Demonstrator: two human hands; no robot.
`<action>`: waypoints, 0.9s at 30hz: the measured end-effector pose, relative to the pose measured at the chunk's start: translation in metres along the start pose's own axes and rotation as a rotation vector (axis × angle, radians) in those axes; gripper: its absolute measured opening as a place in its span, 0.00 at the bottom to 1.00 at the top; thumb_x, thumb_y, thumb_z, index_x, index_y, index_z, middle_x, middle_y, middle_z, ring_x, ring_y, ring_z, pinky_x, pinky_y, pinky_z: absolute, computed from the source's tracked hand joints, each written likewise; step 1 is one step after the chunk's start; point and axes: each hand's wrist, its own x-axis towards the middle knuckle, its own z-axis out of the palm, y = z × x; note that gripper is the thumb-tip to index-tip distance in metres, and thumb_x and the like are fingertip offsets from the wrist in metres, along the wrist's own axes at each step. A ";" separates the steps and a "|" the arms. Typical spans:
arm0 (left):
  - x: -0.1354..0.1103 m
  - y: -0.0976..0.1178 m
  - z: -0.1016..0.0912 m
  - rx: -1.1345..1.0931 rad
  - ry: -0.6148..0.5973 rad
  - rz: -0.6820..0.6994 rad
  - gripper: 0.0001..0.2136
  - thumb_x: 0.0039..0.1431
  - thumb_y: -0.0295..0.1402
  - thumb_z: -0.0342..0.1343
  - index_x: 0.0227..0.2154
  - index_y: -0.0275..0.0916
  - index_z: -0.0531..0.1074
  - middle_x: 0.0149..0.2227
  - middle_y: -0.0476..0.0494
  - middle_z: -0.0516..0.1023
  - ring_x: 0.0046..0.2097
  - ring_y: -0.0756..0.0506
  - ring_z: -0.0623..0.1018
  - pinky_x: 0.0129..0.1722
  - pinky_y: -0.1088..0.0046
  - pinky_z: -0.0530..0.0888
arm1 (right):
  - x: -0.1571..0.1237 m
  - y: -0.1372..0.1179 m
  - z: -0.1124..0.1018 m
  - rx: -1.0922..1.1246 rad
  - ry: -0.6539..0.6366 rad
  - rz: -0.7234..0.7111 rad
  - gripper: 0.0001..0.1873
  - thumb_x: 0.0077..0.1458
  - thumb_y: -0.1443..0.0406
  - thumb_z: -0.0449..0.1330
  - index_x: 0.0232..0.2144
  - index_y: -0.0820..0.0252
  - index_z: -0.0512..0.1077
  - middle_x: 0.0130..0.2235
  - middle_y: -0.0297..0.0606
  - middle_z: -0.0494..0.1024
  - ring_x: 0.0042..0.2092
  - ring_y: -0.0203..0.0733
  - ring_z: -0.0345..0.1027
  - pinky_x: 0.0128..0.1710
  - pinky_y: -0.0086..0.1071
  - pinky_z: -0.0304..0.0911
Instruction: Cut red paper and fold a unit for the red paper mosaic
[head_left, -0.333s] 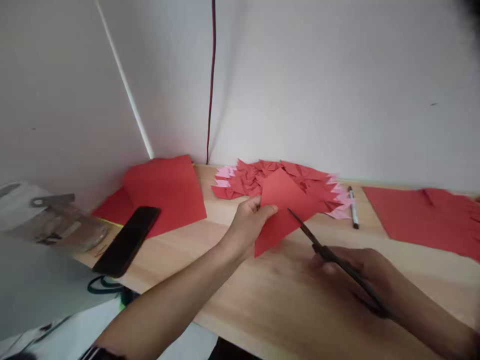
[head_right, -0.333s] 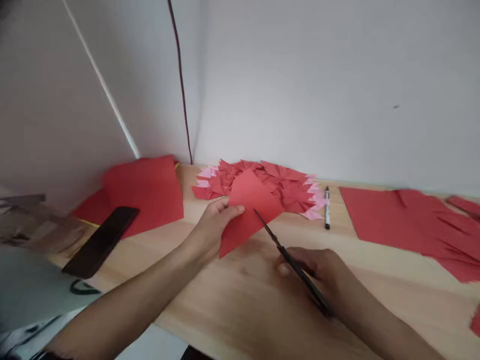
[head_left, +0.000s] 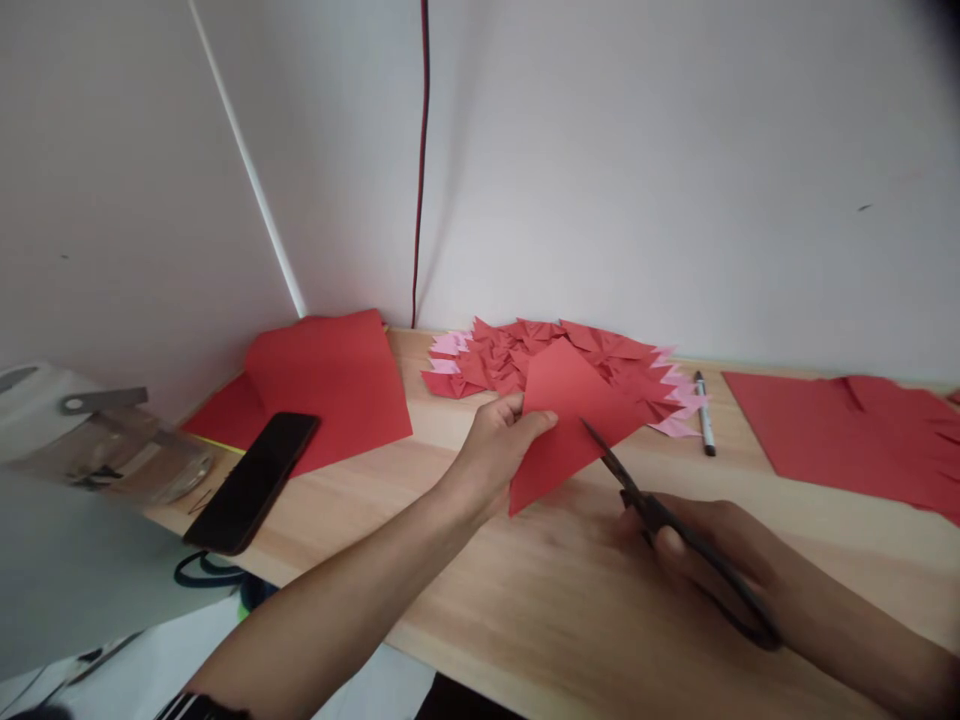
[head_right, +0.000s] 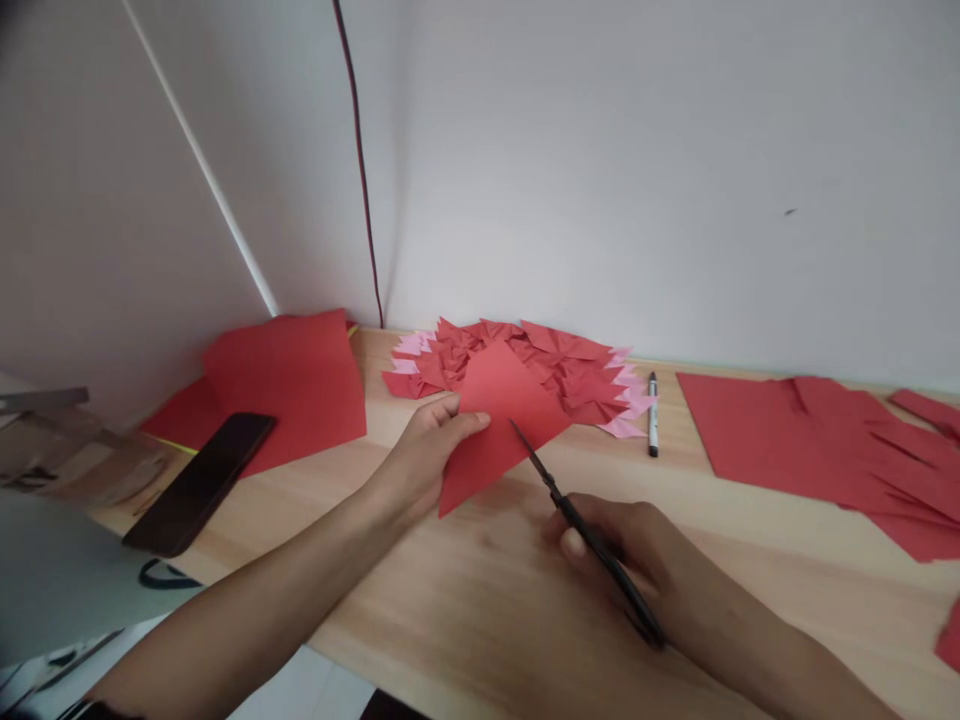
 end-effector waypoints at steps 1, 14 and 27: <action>0.000 0.000 0.000 -0.002 -0.011 -0.005 0.05 0.47 0.29 0.61 0.29 0.34 0.73 0.28 0.46 0.78 0.27 0.51 0.75 0.31 0.77 0.70 | -0.001 -0.001 0.000 -0.013 -0.025 -0.003 0.25 0.52 0.43 0.53 0.30 0.56 0.76 0.25 0.38 0.75 0.26 0.42 0.67 0.24 0.32 0.64; -0.003 -0.003 0.002 0.036 -0.050 -0.051 0.09 0.45 0.30 0.62 0.31 0.32 0.75 0.29 0.42 0.78 0.30 0.49 0.76 0.34 0.74 0.70 | 0.001 -0.012 -0.002 -0.053 -0.068 -0.033 0.27 0.52 0.42 0.52 0.30 0.57 0.75 0.25 0.37 0.74 0.25 0.41 0.66 0.23 0.32 0.64; -0.002 -0.005 0.000 0.024 -0.076 -0.070 0.08 0.47 0.30 0.62 0.31 0.32 0.76 0.29 0.42 0.78 0.30 0.50 0.75 0.34 0.74 0.70 | 0.000 0.011 0.002 -0.057 -0.048 0.027 0.23 0.56 0.47 0.52 0.25 0.57 0.72 0.19 0.33 0.69 0.20 0.36 0.61 0.19 0.28 0.56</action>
